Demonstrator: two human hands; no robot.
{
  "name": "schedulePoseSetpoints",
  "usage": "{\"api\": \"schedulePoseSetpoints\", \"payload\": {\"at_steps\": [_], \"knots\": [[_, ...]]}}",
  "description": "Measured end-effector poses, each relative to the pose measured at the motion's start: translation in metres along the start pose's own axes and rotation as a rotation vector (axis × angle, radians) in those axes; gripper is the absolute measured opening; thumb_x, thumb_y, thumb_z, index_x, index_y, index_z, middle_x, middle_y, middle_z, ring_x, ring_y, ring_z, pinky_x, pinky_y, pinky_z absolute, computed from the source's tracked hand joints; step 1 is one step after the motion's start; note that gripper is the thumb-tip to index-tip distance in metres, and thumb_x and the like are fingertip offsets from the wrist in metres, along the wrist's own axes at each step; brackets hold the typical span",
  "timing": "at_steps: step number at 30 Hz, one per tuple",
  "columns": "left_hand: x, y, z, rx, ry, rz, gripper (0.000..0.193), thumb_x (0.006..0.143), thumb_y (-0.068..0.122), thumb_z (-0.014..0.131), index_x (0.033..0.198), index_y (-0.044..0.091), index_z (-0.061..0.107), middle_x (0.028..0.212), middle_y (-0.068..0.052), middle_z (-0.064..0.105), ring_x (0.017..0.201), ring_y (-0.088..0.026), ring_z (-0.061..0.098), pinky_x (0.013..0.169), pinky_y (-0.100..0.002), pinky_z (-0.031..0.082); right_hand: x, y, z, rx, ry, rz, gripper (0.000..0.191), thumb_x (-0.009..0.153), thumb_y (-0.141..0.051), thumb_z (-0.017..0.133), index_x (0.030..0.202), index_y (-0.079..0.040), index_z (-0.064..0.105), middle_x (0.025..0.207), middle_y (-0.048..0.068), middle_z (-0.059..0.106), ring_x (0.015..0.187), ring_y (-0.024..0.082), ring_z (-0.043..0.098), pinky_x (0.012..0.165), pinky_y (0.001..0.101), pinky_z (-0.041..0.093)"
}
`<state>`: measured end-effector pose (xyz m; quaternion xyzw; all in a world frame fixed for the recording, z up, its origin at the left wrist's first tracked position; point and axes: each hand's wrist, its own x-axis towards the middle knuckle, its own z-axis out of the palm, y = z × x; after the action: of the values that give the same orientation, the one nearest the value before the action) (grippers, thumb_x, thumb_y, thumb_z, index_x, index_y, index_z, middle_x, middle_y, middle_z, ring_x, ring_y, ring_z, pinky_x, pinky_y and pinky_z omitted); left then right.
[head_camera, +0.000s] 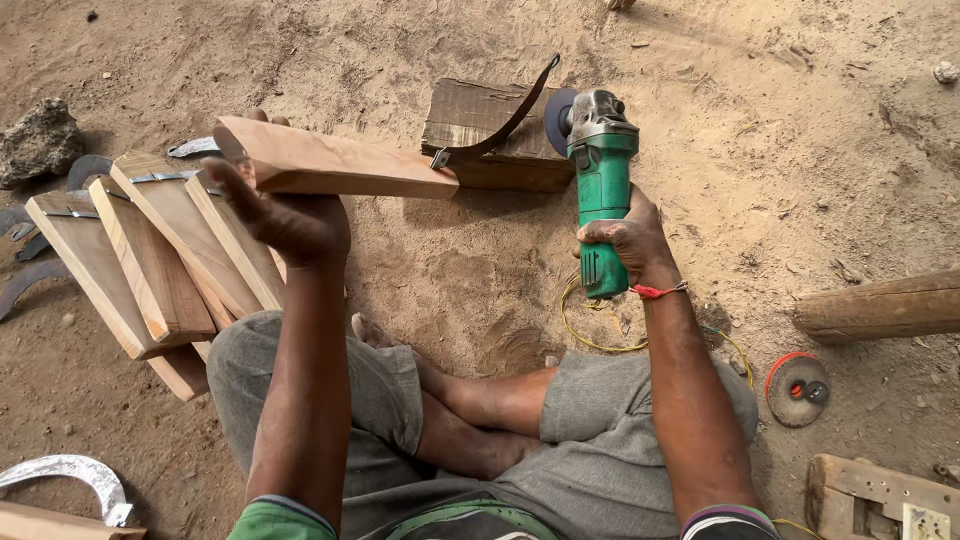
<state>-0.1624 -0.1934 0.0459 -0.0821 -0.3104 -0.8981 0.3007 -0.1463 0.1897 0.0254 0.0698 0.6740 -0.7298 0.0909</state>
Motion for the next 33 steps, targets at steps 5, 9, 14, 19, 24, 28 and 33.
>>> {"api": "schedulePoseSetpoints", "payload": {"at_steps": [5, 9, 14, 19, 24, 28, 33], "knots": [[0.043, -0.02, -0.003, 0.314, 0.017, 0.194, 0.07, 0.088, 0.01, 0.074, 0.149, -0.005, 0.044, 0.119, -0.017, 0.067, 0.116, -0.03, 0.065, 0.112, -0.046, 0.053, 0.009, 0.002, 0.043, 0.034, -0.223, 0.067, 0.07, 0.062, -0.003, 0.081, 0.126, 0.001, 0.053, 0.086, 0.012, 0.063, 0.063, 0.024, 0.071, 0.056, 0.041, 0.064], [0.053, -0.014, 0.001, 0.344, -0.066, 0.159, 0.068, 0.086, 0.006, 0.069, 0.149, -0.008, 0.048, 0.122, -0.019, 0.07, 0.115, -0.03, 0.069, 0.112, -0.045, 0.056, 0.018, 0.006, 0.059, 0.023, -0.267, 0.159, 0.072, 0.059, -0.005, 0.08, 0.126, -0.002, 0.053, 0.084, 0.009, 0.063, 0.061, 0.024, 0.072, 0.054, 0.0418, 0.064], [0.056, -0.012, 0.021, 0.326, -0.17, 0.166, 0.073, 0.084, 0.011, 0.074, 0.15, -0.004, 0.047, 0.121, -0.018, 0.07, 0.117, -0.03, 0.069, 0.114, -0.046, 0.056, 0.02, 0.006, 0.064, 0.051, -0.343, 0.13, 0.07, 0.061, -0.006, 0.08, 0.125, 0.002, 0.055, 0.082, 0.01, 0.065, 0.063, 0.024, 0.072, 0.057, 0.0418, 0.064], [0.058, -0.019, 0.038, 0.372, -0.233, 0.195, 0.078, 0.085, 0.022, 0.082, 0.15, -0.003, 0.046, 0.123, -0.016, 0.07, 0.12, -0.03, 0.068, 0.116, -0.048, 0.055, 0.019, 0.009, 0.061, 0.042, -0.319, 0.138, 0.071, 0.059, -0.005, 0.081, 0.124, 0.001, 0.054, 0.082, 0.011, 0.065, 0.062, 0.024, 0.071, 0.055, 0.0427, 0.063], [0.073, -0.042, 0.074, 0.4, -0.381, 0.382, 0.061, 0.091, 0.02, 0.078, 0.143, -0.002, 0.055, 0.119, -0.016, 0.072, 0.109, -0.027, 0.073, 0.102, -0.043, 0.065, 0.02, 0.015, 0.048, -0.032, -0.202, 0.105, 0.07, 0.057, -0.005, 0.078, 0.122, 0.001, 0.053, 0.087, 0.008, 0.061, 0.063, 0.023, 0.071, 0.055, 0.0434, 0.066], [0.073, -0.061, 0.119, 0.605, -0.416, 0.38, 0.046, 0.087, 0.009, 0.071, 0.13, -0.001, 0.059, 0.107, -0.013, 0.072, 0.096, -0.021, 0.076, 0.084, -0.035, 0.069, 0.02, 0.016, 0.034, -0.126, -0.112, 0.069, 0.067, 0.058, -0.005, 0.075, 0.122, 0.001, 0.054, 0.087, 0.01, 0.062, 0.062, 0.023, 0.07, 0.054, 0.0424, 0.066], [0.057, -0.086, 0.191, 0.873, -0.544, 0.579, 0.025, 0.083, 0.016, 0.077, 0.095, 0.006, 0.057, 0.072, -0.006, 0.064, 0.055, -0.012, 0.063, 0.048, -0.026, 0.053, 0.017, 0.013, 0.018, -0.264, 0.012, 0.072, 0.061, 0.058, -0.003, 0.075, 0.116, 0.002, 0.054, 0.083, 0.013, 0.065, 0.061, 0.028, 0.07, 0.052, 0.0443, 0.062]]}}
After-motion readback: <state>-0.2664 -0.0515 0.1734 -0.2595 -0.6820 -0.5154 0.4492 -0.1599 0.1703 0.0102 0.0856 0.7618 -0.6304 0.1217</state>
